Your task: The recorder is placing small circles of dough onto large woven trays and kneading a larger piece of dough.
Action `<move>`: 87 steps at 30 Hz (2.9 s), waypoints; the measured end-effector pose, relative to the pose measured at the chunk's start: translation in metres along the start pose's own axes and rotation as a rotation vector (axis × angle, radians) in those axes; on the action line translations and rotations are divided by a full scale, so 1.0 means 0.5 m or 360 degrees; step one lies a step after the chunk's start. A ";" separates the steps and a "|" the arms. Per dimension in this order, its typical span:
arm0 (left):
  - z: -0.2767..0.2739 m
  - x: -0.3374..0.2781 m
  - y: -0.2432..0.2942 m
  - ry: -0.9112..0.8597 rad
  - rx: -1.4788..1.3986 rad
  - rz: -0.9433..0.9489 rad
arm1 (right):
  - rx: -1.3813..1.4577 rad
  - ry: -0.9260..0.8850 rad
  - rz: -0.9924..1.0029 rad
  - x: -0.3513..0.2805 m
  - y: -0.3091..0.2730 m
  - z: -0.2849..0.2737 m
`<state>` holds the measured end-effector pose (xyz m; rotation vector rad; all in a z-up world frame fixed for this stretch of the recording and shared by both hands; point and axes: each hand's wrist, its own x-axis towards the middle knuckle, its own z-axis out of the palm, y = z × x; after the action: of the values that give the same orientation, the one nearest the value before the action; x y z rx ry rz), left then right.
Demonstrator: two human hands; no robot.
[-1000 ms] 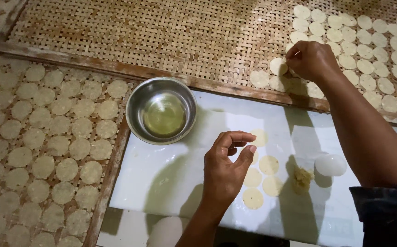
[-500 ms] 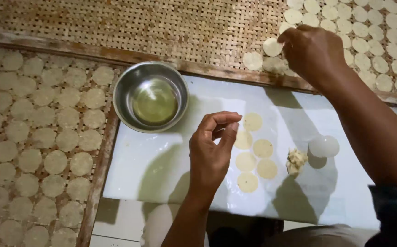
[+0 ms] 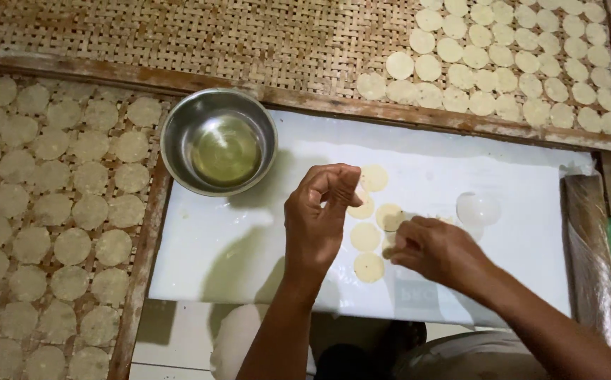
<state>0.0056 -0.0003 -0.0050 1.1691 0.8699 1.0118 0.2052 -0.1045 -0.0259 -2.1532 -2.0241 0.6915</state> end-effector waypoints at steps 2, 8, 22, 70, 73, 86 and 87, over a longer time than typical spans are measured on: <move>0.004 0.001 0.000 0.0019 0.0044 -0.0031 | -0.0002 0.0051 -0.0017 -0.004 -0.002 0.015; 0.001 0.003 -0.009 0.0054 0.0124 0.0074 | -0.0047 0.0185 -0.0048 -0.005 -0.007 0.049; -0.001 0.006 0.000 0.0069 0.0124 0.0022 | 0.0607 -0.0207 0.0622 0.003 0.067 0.038; 0.019 0.002 0.005 0.0061 0.0213 0.0023 | 0.1173 0.0548 0.0382 0.594 0.282 -0.252; 0.021 0.002 0.003 0.0066 0.0235 0.0037 | 0.1000 0.0561 0.0416 0.581 0.266 -0.258; 0.018 0.000 0.006 0.0050 0.0213 0.0037 | -0.0153 0.0595 0.0192 0.630 0.331 -0.211; 0.018 0.000 0.006 0.0053 0.0210 0.0038 | -0.0373 0.0620 0.0113 0.636 0.342 -0.203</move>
<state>0.0136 -0.0030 -0.0003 1.2795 0.9628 1.0080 0.4052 0.2081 -0.0802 -2.2694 -1.9020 0.0277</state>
